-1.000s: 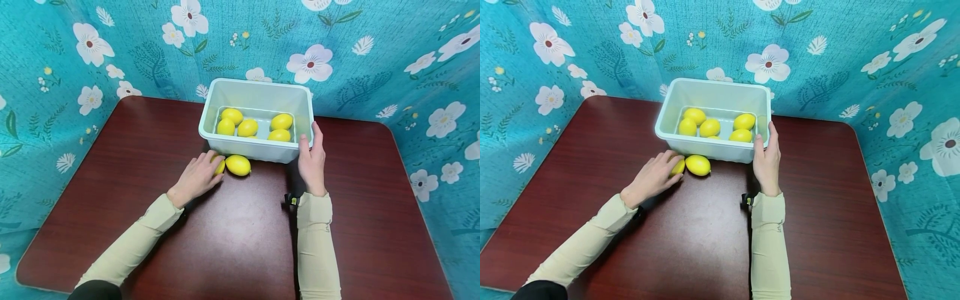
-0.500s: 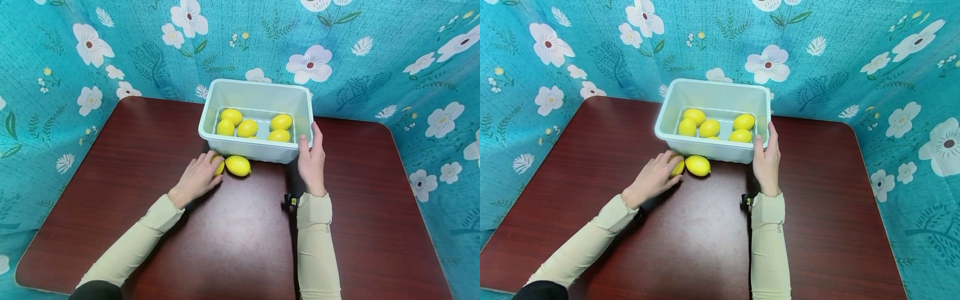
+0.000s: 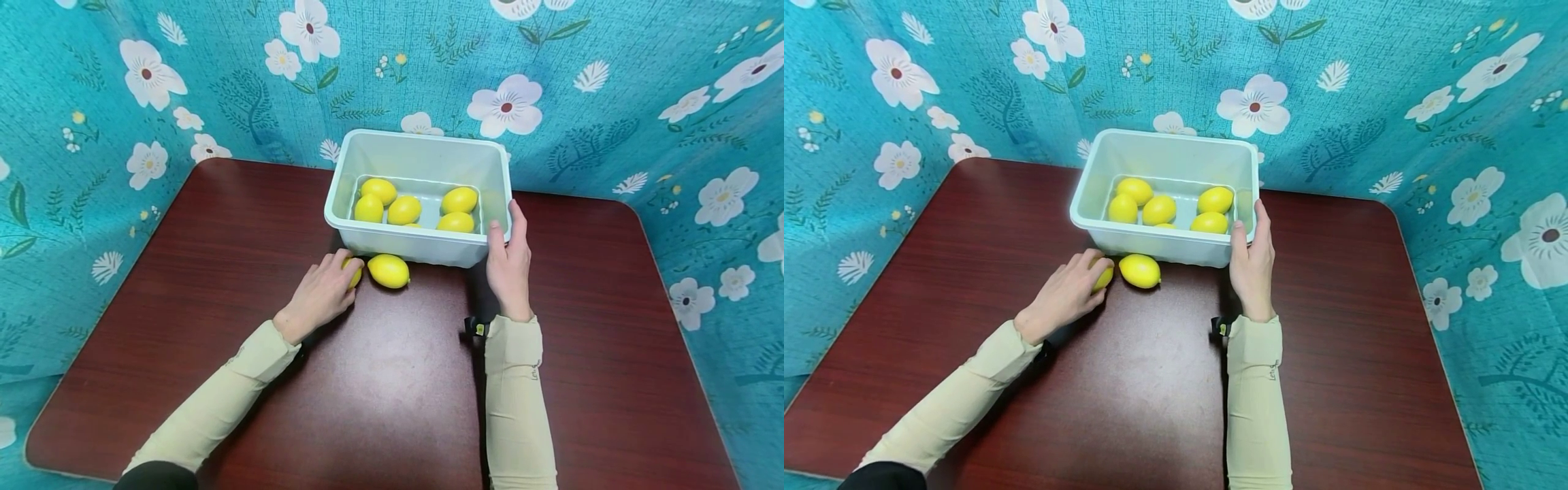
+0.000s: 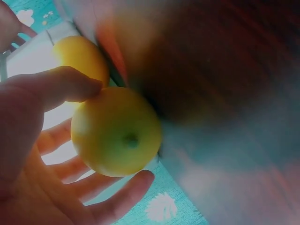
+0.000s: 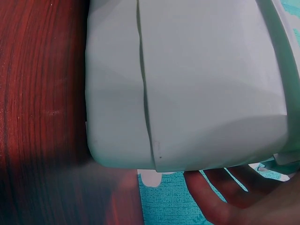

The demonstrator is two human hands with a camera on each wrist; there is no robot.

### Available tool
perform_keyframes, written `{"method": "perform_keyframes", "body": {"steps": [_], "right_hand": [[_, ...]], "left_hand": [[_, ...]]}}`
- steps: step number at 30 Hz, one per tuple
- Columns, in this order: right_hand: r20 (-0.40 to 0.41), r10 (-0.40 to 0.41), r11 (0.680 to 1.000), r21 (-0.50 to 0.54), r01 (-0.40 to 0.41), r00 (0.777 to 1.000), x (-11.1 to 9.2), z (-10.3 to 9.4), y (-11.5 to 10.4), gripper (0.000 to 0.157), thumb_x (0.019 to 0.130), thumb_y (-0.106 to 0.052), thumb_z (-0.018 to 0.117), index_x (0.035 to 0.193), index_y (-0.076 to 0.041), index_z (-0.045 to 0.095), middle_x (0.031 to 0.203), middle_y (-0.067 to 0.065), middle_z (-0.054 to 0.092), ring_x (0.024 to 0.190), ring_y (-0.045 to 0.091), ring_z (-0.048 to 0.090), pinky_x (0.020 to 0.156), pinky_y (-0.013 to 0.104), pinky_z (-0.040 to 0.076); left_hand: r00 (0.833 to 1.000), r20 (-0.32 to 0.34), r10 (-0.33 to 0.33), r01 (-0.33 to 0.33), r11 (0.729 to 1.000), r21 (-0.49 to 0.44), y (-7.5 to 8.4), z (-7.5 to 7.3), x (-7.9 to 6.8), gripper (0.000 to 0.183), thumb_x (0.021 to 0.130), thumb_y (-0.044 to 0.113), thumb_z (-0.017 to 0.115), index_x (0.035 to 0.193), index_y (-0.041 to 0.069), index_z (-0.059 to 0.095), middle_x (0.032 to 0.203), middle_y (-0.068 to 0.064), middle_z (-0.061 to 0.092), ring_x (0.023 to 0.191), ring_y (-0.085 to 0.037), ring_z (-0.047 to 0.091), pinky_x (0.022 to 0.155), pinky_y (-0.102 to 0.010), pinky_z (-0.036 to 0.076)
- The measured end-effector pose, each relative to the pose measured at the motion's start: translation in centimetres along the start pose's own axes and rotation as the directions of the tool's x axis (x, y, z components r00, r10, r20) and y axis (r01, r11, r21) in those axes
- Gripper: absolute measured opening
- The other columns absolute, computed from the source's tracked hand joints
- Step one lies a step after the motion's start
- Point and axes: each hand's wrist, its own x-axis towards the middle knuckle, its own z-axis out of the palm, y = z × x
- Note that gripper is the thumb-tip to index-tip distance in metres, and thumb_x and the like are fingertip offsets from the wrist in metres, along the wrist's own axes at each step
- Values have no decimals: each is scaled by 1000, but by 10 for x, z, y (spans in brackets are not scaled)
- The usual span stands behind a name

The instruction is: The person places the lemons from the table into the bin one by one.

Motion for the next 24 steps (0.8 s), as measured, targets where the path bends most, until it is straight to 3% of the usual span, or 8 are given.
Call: {"method": "perform_keyframes", "body": {"steps": [9, 17, 24], "right_hand": [[-11, -21, 1000, -17, 20, 1000, 10, 3, 31, 53, 92, -40, 41, 141, -27, 25, 142, -10, 33, 126, 13, 36, 104, 39, 30], [-17, -35, 999, -21, 35, 999, 11, 4, 33, 53, 92, -42, 40, 140, -28, 25, 141, -11, 33, 126, 11, 36, 104, 38, 30], [-20, -35, 999, -18, 35, 999, 11, 4, 33, 52, 92, -42, 40, 140, -29, 25, 141, -12, 33, 126, 10, 36, 104, 37, 30]], "left_hand": [[1000, -3, 19, -19, 999, -48, -1, -1, -3, 42, 73, 3, 57, 114, 11, 52, 112, -10, 46, 92, -29, 49, 55, -39, 45], [994, -56, 91, -94, 994, -57, -4, 1, -6, 42, 76, -5, 51, 116, 7, 52, 113, -15, 50, 108, -37, 49, 81, -45, 47], [997, -7, 80, -80, 997, 9, 0, -1, -4, 38, 80, -1, 52, 116, 11, 52, 110, -10, 50, 109, -33, 47, 70, -45, 48]]}}
